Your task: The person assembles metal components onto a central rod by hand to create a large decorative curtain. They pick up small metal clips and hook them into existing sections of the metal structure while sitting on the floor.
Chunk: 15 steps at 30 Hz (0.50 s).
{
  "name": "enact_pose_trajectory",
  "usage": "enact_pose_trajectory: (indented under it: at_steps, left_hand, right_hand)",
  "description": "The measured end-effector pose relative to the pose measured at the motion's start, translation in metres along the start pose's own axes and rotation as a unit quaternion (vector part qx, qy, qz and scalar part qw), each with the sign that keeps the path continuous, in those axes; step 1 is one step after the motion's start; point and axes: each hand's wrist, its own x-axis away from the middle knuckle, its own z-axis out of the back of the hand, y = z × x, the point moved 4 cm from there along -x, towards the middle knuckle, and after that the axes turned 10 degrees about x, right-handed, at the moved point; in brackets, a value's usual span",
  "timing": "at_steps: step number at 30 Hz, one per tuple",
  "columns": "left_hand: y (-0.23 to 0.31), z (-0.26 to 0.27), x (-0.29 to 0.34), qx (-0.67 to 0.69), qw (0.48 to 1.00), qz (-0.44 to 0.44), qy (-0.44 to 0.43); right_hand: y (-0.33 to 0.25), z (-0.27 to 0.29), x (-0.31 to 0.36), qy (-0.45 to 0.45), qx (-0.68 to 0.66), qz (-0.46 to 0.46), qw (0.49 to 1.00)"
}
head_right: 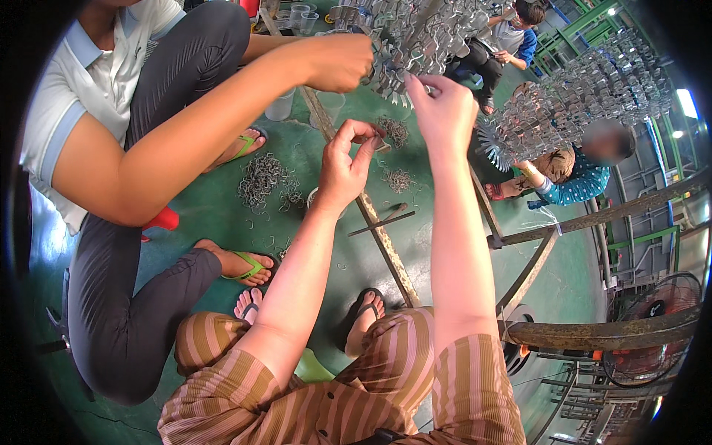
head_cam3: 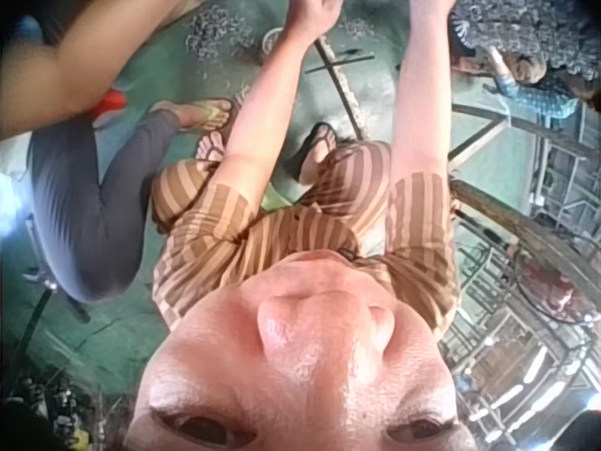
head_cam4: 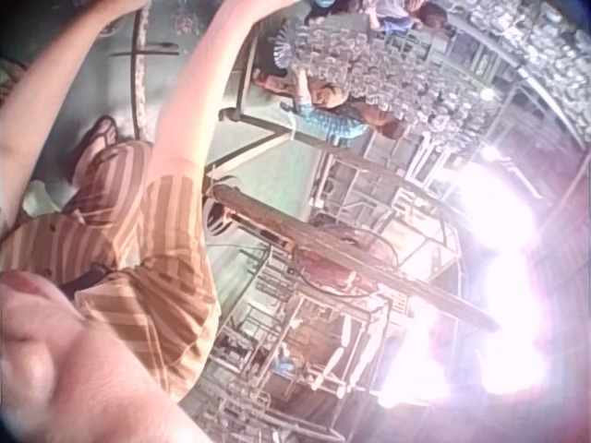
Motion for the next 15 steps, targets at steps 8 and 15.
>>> enact_pose_trajectory:
  at_steps: [8,15]
  left_hand:
    - [-0.006,0.003,0.004,-0.044,0.999,-0.006,0.004]
    - [-0.013,-0.001,0.003,-0.057,0.998,-0.002,-0.003]
  right_hand:
    - [0.012,-0.023,-0.025,0.077,0.097,-0.022,0.992]
    - [0.029,-0.014,-0.025,0.068,0.09,-0.014,0.994]
